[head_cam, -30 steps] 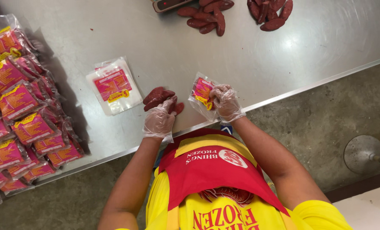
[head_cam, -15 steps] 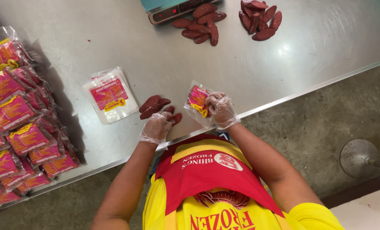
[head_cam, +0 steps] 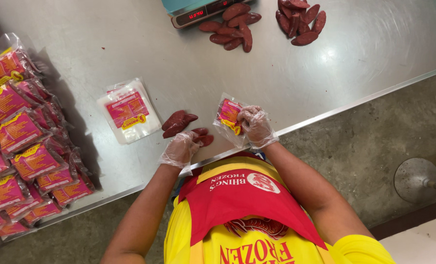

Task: The person places sliced sausage pieces into small plastic bags on a stainless steel table. They pick up the sausages from a pile, insert them into the packaging, and then place the filled bags onto a stack of completed packages.

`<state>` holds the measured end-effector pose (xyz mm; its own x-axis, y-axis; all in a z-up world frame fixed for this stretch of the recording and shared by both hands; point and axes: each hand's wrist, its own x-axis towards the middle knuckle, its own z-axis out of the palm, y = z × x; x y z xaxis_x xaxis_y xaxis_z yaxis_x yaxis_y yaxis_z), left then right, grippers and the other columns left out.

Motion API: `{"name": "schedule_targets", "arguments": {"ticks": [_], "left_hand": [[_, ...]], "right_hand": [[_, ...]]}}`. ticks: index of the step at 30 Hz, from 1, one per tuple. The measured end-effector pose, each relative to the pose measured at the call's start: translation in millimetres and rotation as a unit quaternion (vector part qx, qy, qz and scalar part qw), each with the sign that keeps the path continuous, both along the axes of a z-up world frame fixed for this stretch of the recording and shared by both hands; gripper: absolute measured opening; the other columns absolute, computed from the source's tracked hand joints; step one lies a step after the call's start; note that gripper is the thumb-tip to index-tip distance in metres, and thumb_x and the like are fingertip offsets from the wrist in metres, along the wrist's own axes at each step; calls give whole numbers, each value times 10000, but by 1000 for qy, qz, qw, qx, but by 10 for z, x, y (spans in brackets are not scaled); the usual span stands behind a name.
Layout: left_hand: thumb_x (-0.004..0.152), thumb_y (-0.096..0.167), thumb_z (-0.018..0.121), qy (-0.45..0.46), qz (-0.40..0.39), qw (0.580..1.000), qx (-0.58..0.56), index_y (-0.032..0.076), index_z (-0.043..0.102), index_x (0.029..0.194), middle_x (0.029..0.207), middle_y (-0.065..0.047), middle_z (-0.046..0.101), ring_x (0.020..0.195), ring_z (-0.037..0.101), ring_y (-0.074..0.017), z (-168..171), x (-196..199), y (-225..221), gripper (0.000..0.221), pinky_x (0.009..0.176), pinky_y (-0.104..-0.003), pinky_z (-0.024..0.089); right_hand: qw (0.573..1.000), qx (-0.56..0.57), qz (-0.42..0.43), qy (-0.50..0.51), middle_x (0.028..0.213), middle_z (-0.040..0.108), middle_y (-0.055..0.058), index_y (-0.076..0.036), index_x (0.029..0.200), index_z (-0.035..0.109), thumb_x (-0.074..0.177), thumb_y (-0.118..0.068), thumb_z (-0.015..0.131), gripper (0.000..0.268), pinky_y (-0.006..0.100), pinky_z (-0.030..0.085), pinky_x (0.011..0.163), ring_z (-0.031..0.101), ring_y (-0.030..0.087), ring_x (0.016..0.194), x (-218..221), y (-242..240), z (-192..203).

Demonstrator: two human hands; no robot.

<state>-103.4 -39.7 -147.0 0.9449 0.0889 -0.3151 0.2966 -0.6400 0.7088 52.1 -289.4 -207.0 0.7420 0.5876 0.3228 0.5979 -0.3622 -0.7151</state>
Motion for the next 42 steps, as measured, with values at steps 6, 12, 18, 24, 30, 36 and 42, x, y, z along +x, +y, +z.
{"name": "schedule_targets", "arguments": {"ticks": [6,12,18,24,30,36,42], "left_hand": [[882,145,702,-12,2,999,-47,46,730,1112,1118,-138,751,990,722,-308,29,-17,14,252,865,-390,577],[944,392,693,63,107,986,110,186,746,1109,1007,-126,749,901,721,-305,287,3,117,269,847,-419,562],[845,326,715,12,110,968,223,231,759,1178,1106,-164,701,1030,658,-388,322,293,689,349,867,-495,496],[858,432,743,128,-34,965,228,75,765,978,1031,-168,716,1003,677,-348,274,407,835,377,914,-456,519],[876,98,722,18,353,817,-456,104,577,918,920,-171,721,667,706,-248,-205,149,942,150,551,-367,550],[821,37,747,75,120,916,-376,114,459,788,1083,-34,731,1039,690,-126,-304,44,-63,300,814,-293,594],[854,145,812,17,136,986,-95,55,526,909,818,-144,587,691,574,-200,-8,133,-859,304,669,-389,516]], "right_hand": [[1000,-3,5,0,1043,698,75,-120,902,674,757,58,703,232,444,512,960,634,317,1046,0,-4,-47],[1000,7,0,8,1038,698,78,-115,904,679,748,64,700,239,446,503,961,633,318,1047,-9,6,-48],[1000,6,0,-2,1037,700,86,-109,902,683,752,71,695,235,456,497,961,639,315,1045,-14,8,-55],[1000,2,-3,9,1058,697,83,-111,913,695,764,70,691,234,450,501,963,629,316,1059,-20,5,-89],[999,-1,4,37,1075,699,85,-122,922,713,770,61,670,242,456,480,1001,623,316,1078,-10,-36,-122],[999,-16,30,27,1101,701,80,-141,988,736,777,21,707,267,455,465,1023,626,313,1077,20,-52,-92],[997,-22,68,27,1105,706,64,-149,950,720,766,10,730,243,457,468,1028,636,310,1074,89,-79,6]]}}
